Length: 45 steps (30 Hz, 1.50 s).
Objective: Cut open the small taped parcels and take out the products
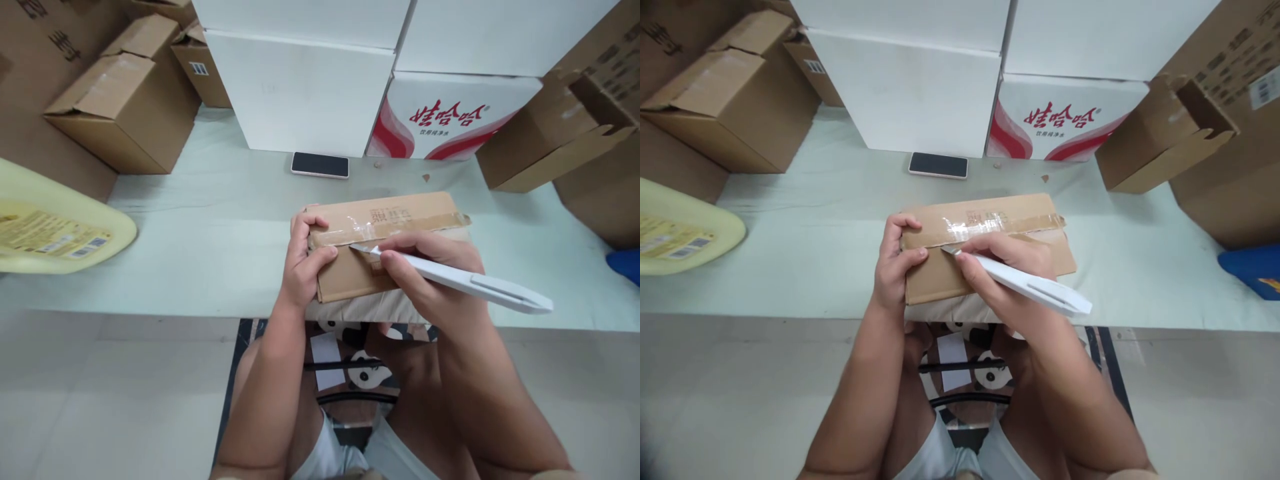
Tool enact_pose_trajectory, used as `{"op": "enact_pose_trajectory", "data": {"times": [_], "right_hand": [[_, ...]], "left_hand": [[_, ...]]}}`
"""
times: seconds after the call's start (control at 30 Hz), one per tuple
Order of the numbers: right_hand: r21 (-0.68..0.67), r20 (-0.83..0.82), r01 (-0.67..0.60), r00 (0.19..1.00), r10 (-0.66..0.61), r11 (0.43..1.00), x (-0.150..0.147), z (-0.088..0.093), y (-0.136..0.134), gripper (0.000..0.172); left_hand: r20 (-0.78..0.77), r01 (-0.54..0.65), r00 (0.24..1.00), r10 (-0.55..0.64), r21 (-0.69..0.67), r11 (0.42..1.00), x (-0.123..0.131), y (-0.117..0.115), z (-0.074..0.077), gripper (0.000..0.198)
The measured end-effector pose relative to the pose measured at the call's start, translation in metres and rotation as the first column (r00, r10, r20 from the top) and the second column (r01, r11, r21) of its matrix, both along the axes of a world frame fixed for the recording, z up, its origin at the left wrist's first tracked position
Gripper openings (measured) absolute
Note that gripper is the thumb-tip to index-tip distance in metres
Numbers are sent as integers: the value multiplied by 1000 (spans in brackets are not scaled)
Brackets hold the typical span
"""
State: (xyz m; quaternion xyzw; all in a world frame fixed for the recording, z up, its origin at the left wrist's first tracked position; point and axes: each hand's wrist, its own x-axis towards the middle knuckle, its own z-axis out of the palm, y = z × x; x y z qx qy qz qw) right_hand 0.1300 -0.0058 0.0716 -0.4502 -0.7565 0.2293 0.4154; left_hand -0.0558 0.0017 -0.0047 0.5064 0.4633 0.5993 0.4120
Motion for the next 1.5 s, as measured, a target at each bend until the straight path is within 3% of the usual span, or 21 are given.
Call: {"op": "enact_pose_trajectory", "data": {"times": [0.23,0.5,0.63,0.77,0.9,0.93,1.0,1.1,1.17,1.27,1.33,1.4,1.5], "right_hand": [[60,14,78,997,-79,995,16,3,2,16],[96,9,39,999,-40,995,28,-3,15,14],[64,-42,81,996,-79,995,34,-4,13,15],[13,-127,245,962,-241,969,57,-7,16,16],[1,-371,527,789,-489,850,93,-29,40,24],[-21,-353,587,753,-556,809,102,-38,48,25],[-104,-113,654,740,-663,749,116,-59,62,24],[-267,327,662,746,-580,700,129,-89,75,23],[-331,386,617,779,-494,714,132,-102,78,25],[-288,207,571,821,-532,769,130,-104,79,25],[-282,-32,506,844,-535,815,124,-93,73,29],[-274,-225,366,875,-429,889,114,-76,63,37],[-188,-312,243,904,-292,952,94,-52,42,44]], "left_hand": [[-94,4,996,1,51,999,-5,4,-7,28],[-43,6,999,-5,19,1000,-5,5,-5,31],[-7,11,1000,-11,9,1000,-5,3,-3,32],[13,-9,1000,9,-26,1000,-6,4,-2,34],[43,-22,999,23,-22,1000,-7,7,-3,37],[49,-32,998,33,-14,999,-7,8,-4,39],[83,-51,995,50,6,999,-7,9,-6,44],[202,-46,979,38,35,998,-9,9,-7,49],[262,-38,965,24,47,998,-13,9,-7,50],[245,-62,968,51,40,997,-17,9,-6,50],[202,-97,975,90,29,995,-18,10,-5,50],[158,-160,976,153,29,987,-17,11,-2,50],[63,-313,948,312,11,950,-16,10,5,43]]}}
